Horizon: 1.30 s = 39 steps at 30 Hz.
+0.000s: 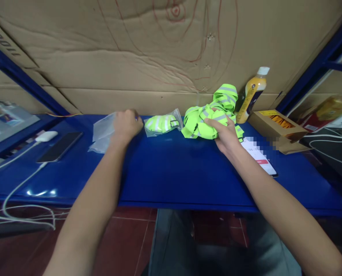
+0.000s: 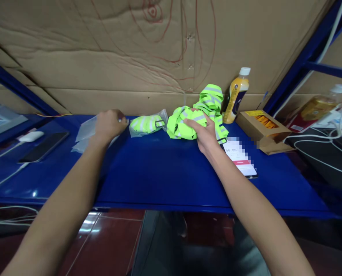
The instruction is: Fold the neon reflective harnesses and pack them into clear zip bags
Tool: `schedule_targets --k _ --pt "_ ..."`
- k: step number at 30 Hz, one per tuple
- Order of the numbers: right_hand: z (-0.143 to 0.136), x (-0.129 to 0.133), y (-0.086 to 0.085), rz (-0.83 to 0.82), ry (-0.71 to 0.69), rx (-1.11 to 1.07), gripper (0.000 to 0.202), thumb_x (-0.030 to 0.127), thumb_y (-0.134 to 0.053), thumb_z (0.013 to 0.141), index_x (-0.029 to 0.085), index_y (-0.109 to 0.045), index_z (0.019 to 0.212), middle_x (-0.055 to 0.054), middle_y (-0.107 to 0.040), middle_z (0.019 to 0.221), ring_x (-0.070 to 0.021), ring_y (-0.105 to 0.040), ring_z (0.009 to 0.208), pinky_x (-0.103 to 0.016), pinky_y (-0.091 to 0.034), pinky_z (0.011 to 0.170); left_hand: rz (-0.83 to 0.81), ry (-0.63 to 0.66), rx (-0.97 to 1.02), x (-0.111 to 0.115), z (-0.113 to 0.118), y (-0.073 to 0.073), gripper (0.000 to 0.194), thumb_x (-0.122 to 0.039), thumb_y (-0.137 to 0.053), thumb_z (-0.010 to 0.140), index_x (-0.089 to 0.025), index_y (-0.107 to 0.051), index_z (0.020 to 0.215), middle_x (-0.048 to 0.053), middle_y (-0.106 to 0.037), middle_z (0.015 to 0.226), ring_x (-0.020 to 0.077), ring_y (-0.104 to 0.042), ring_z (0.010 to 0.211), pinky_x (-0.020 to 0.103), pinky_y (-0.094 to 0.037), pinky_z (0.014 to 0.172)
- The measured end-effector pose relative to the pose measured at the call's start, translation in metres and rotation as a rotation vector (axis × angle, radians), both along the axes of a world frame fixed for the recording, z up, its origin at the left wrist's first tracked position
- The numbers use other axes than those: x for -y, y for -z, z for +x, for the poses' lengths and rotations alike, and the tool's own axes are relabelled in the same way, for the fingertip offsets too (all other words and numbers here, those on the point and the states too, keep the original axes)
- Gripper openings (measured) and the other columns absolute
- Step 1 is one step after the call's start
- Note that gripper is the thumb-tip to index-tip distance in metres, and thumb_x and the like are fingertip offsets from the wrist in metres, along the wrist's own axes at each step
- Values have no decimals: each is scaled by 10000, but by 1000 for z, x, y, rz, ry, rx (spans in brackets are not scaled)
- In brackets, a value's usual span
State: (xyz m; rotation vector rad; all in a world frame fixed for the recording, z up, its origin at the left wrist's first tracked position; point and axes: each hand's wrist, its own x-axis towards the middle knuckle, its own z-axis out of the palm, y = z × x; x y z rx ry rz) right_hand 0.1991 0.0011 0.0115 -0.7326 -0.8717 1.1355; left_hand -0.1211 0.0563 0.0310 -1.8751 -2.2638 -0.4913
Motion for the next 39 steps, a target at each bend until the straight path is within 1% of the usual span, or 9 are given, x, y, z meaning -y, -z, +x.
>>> schedule_targets --k 3,7,11,15,21,24,29,34,39 --pt "0 1 1 -3 2 7 611 255 -1001 513 259 -746 1069 26 -797 960 -216 -764 942 -408 -654 946 -124 -93 -82 -6 -13 12 579 -442 -602 938 -52 -697 1357 292 -623 1463 482 -538 1403 575 -494 1117" --pt "0 0 2 -18 6 25 614 272 -999 510 254 -750 1070 18 -794 955 -226 -759 941 -435 -644 969 -222 -236 -67 -13 -19 24 871 -527 -617 953 71 -455 1566 393 -394 1639 554 -383 1528 645 -423 1174" --pt "0 0 3 -17 2 51 568 298 -1006 508 241 -758 1016 14 -791 957 -218 -750 927 -434 -634 985 -278 -197 -36 -16 -19 24 603 -439 -578 978 9 -670 1371 360 -614 1456 549 -491 1449 653 -455 1132" --pt "0 1 2 -14 -6 65 567 313 -1015 517 249 -763 1021 18 -789 977 -211 -747 953 -420 -631 998 -192 -118 -39 -11 -17 18 487 -379 -501 999 -60 -712 1300 314 -672 1392 479 -612 1340 593 -524 1047" --pt "2 1 0 -15 5 45 581 288 -1011 506 259 -747 1023 16 -791 977 -231 -754 997 -424 -633 1004 136 -50 90 1 -13 1 487 -491 -474 1003 -100 -763 1033 250 -750 1133 436 -666 1181 606 -514 939" --pt "4 0 -2 -16 3 5 591 286 -1003 520 257 -738 1047 13 -803 1002 -239 -765 1045 -428 -633 1027 318 74 135 11 -3 -14 500 -561 -466 1009 -150 -751 1012 136 -771 1030 365 -679 1135 593 -465 1004" --pt "12 -2 -12 6 -77 -89 606 307 -998 549 258 -718 1084 -18 -816 1123 -285 -748 1216 -450 -647 1048 578 461 325 36 35 -30 407 -618 -649 930 -212 -666 900 25 -774 974 247 -697 945 473 -529 937" --pt "22 -3 -23 61 -154 -110 583 378 -994 579 261 -718 1079 -33 -811 1197 -333 -720 1286 -495 -669 1017 620 795 142 53 66 -24 255 -422 -548 1020 -252 -494 838 63 -723 993 246 -706 998 436 -568 918" --pt "24 -2 -25 3 -170 -104 558 339 -998 567 254 -721 1044 -37 -822 1168 -339 -742 1242 -507 -680 1000 605 923 -56 56 81 -15 122 -252 -505 1005 -256 -513 883 115 -693 1150 308 -653 1213 516 -549 1020"
